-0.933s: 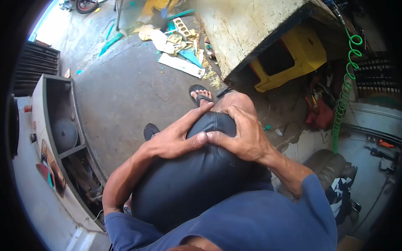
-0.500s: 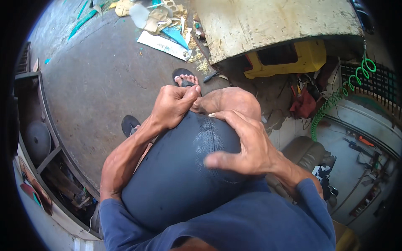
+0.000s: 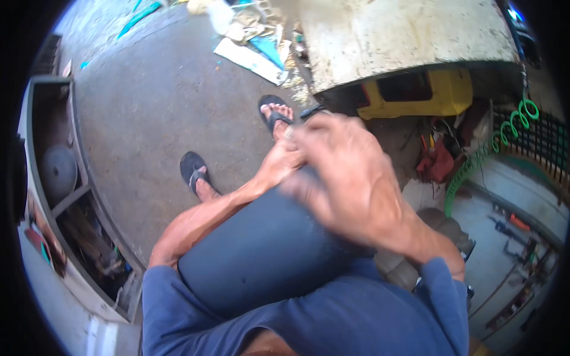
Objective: The person reupholsters a motorcycle seat by stretching black fabric over a foam seat base and securing it with a pneumatic stapler.
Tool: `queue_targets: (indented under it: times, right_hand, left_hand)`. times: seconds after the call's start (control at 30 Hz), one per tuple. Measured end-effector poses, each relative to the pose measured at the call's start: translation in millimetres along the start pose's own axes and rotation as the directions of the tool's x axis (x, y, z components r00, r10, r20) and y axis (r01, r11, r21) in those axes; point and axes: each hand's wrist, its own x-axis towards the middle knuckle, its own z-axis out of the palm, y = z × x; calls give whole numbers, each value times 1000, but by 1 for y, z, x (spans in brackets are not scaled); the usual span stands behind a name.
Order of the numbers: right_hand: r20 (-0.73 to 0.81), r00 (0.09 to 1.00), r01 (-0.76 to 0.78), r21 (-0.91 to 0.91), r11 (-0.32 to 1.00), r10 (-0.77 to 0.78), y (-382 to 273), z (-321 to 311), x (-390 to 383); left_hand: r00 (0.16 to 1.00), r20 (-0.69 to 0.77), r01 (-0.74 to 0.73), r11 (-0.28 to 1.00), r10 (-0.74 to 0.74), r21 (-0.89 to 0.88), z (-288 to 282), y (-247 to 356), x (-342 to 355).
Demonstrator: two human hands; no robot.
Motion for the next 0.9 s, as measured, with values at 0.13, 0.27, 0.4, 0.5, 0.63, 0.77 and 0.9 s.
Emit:
queue_targets:
  times: [0.13, 0.27, 0.4, 0.5, 0.63, 0.77, 0.9]
  right_hand:
    - [218, 961, 127, 197, 972, -170, -20, 10, -20]
    - [242, 957, 123, 160, 979, -160, -10, 6, -27]
    - [231, 972, 8, 160, 987, -45, 4, -3, -49]
    - [254, 967, -15, 171, 985, -29, 10, -4, -54]
    - [260, 962, 37, 163, 986, -79, 17, -4, -53]
    - [262, 965, -20, 179, 984, -28, 21, 0, -52]
    - [333, 943, -58, 150, 987, 5, 11, -1, -38]
  left_hand:
    - [990, 40, 87, 813, -134, 576, -15, 52, -8]
    - [956, -201, 265, 335, -214, 904, -78, 99, -66]
    - [535, -198, 813, 437, -821, 385, -113, 115, -179]
    - [583, -16, 812, 583, -812, -28, -71, 118, -177]
    - [818, -191, 506, 521, -542, 687, -43, 150, -163]
    - [745, -257, 587, 422, -615, 691, -44, 164, -159]
    - [842, -91, 486, 675, -532, 554, -76, 153, -187]
